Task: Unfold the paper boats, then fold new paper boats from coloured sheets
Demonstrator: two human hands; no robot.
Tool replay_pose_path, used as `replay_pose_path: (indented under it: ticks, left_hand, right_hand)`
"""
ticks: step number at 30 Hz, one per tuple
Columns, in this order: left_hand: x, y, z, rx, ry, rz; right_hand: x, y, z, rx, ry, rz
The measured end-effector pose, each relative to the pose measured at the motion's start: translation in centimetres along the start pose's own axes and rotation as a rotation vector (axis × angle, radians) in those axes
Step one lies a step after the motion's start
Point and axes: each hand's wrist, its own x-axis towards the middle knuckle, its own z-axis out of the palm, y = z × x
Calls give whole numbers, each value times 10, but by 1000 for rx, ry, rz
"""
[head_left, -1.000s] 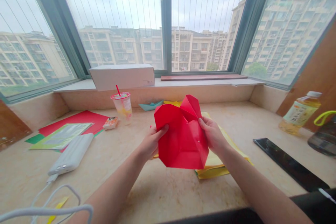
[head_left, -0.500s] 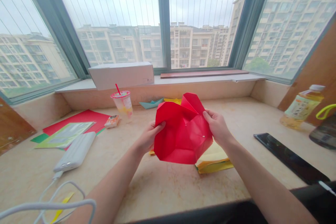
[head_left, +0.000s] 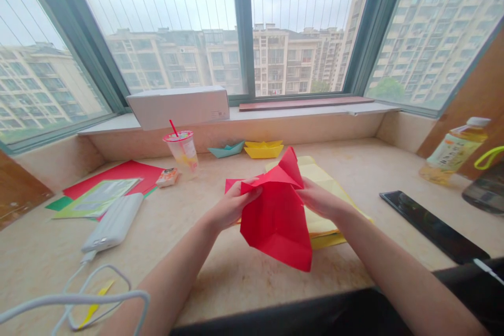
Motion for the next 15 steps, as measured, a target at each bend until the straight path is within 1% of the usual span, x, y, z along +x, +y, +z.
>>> replay_pose_path:
  ticks: [3, 5, 7, 11, 15]
  left_hand:
    - [5, 3, -4, 48, 38, 58]
    - [6, 4, -7, 95, 75, 88]
    - [7, 4, -9, 146, 101, 100]
    - [8, 3, -8, 192, 186, 141]
    - [9, 5, -6, 199, 248, 261]
  right_hand:
    - [3, -4, -2, 109, 169, -80]
    - [4, -4, -7, 166, 272, -71]
    - [5, -2, -12, 187, 340, -52]
    - [8, 5, -12, 113, 376, -96]
    - [9, 11, -6, -75, 408, -133]
